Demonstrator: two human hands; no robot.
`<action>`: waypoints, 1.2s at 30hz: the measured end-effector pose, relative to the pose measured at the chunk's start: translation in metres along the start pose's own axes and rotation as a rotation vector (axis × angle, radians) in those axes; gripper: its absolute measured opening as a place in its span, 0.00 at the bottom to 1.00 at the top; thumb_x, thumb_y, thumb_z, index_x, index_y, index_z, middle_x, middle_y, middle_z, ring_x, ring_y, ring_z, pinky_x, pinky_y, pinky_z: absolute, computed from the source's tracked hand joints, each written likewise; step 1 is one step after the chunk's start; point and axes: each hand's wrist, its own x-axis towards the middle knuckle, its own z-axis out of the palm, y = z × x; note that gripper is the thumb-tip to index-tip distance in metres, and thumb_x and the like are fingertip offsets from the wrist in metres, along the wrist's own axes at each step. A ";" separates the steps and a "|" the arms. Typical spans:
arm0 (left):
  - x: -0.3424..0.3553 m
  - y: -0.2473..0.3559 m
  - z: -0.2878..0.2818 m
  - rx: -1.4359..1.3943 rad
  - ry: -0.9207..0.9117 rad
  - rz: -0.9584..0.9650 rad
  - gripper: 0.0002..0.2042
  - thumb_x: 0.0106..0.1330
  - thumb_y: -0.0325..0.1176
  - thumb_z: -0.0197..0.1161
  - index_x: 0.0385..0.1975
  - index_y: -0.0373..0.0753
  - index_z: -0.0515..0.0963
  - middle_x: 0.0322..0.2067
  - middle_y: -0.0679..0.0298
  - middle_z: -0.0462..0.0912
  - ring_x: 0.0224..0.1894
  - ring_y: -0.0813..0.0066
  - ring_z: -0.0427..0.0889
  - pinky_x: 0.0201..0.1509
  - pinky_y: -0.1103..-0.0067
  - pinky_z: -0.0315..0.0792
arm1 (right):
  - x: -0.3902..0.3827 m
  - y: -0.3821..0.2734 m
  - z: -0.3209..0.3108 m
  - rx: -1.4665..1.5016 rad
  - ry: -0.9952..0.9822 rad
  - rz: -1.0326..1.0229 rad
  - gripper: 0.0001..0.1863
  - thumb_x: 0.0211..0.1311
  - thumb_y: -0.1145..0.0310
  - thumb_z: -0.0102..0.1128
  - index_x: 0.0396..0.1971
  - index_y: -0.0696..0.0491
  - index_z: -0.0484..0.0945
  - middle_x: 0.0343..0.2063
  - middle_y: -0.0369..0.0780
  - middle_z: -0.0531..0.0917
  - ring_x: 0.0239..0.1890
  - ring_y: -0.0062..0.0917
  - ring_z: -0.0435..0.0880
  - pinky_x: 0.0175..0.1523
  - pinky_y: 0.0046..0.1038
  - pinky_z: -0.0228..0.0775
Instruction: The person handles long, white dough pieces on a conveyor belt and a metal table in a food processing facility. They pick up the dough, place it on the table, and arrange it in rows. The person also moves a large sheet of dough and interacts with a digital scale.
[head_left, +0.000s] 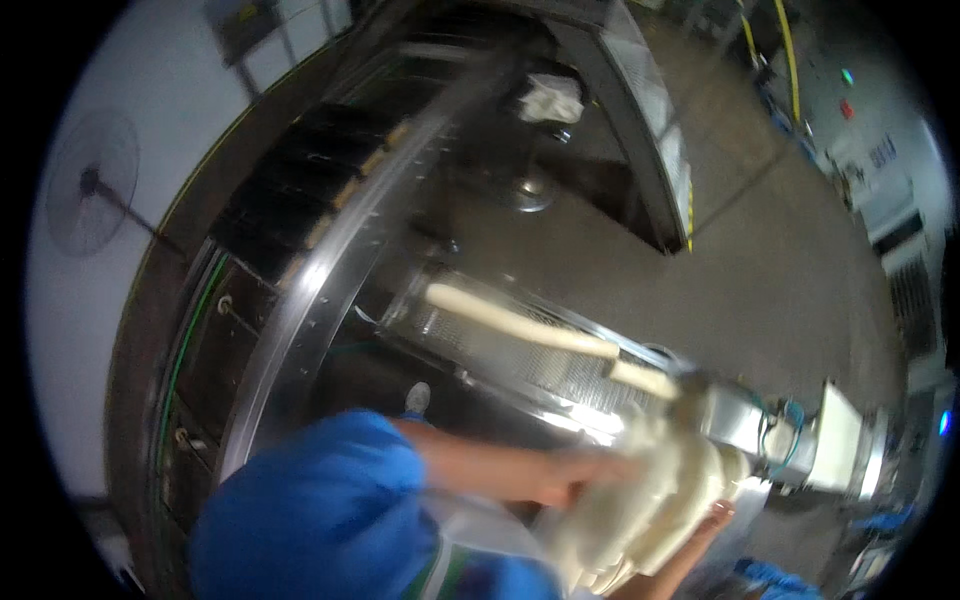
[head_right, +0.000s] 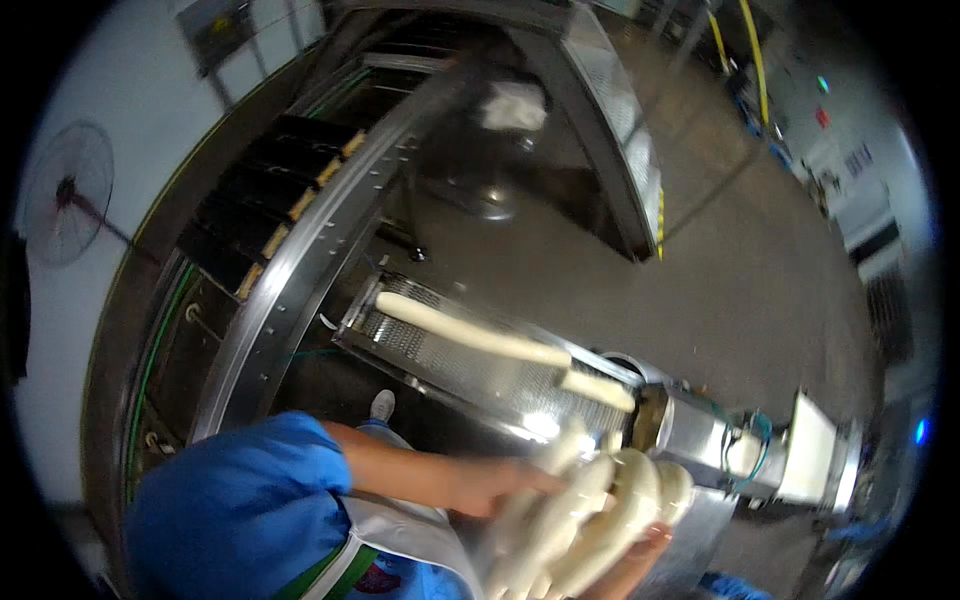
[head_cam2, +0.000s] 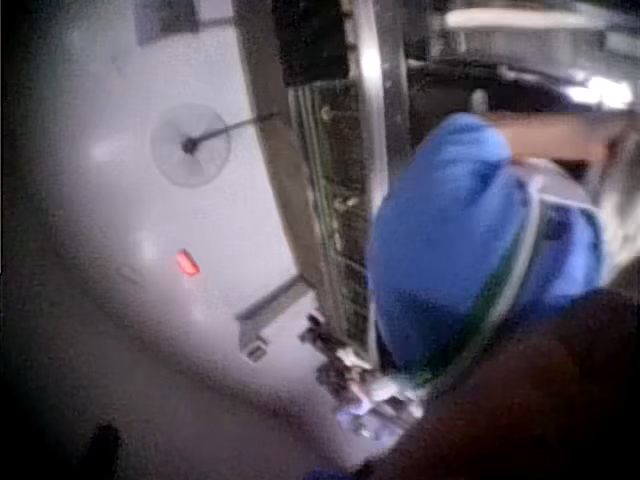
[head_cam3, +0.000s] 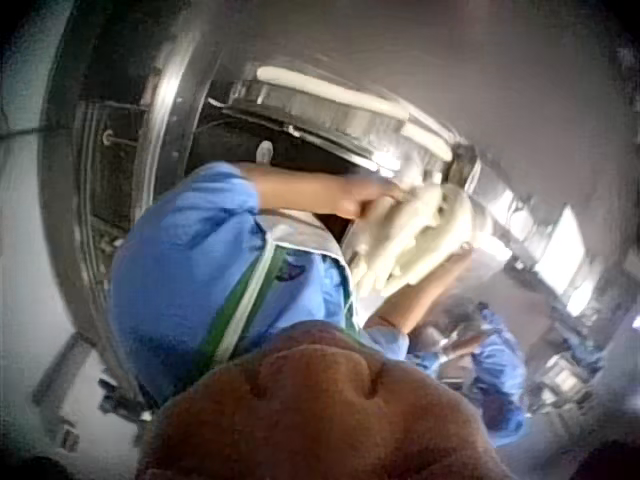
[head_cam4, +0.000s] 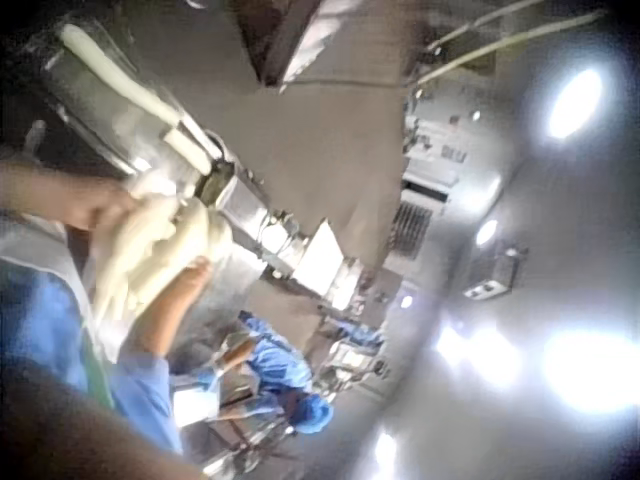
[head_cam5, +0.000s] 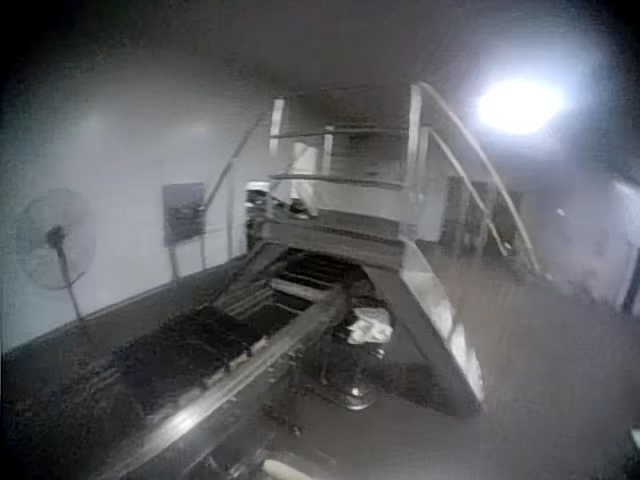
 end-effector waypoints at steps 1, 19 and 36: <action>-0.041 0.020 -0.008 0.001 0.043 0.072 0.25 0.56 0.35 0.67 0.54 0.39 0.70 0.50 0.60 0.77 0.52 0.67 0.77 0.57 0.68 0.71 | -0.005 0.012 0.032 -0.009 -0.099 0.041 0.23 0.57 0.58 0.57 0.47 0.60 0.74 0.39 0.42 0.79 0.41 0.27 0.78 0.48 0.28 0.69; -0.540 0.089 -0.308 -0.377 1.474 1.337 0.41 0.59 0.35 0.66 0.68 0.39 0.46 0.59 0.52 0.64 0.56 0.58 0.70 0.61 0.62 0.63 | -0.048 0.335 0.543 -0.901 -1.469 0.009 0.34 0.56 0.51 0.61 0.57 0.58 0.67 0.51 0.46 0.75 0.53 0.31 0.74 0.55 0.31 0.66; -0.650 0.075 -0.406 0.022 2.102 1.378 0.33 0.58 0.24 0.58 0.63 0.36 0.50 0.52 0.48 0.69 0.46 0.57 0.74 0.48 0.63 0.72 | -0.056 0.382 0.433 -1.626 -1.165 -0.259 0.20 0.46 0.67 0.63 0.43 0.52 0.74 0.42 0.43 0.80 0.47 0.38 0.78 0.52 0.36 0.70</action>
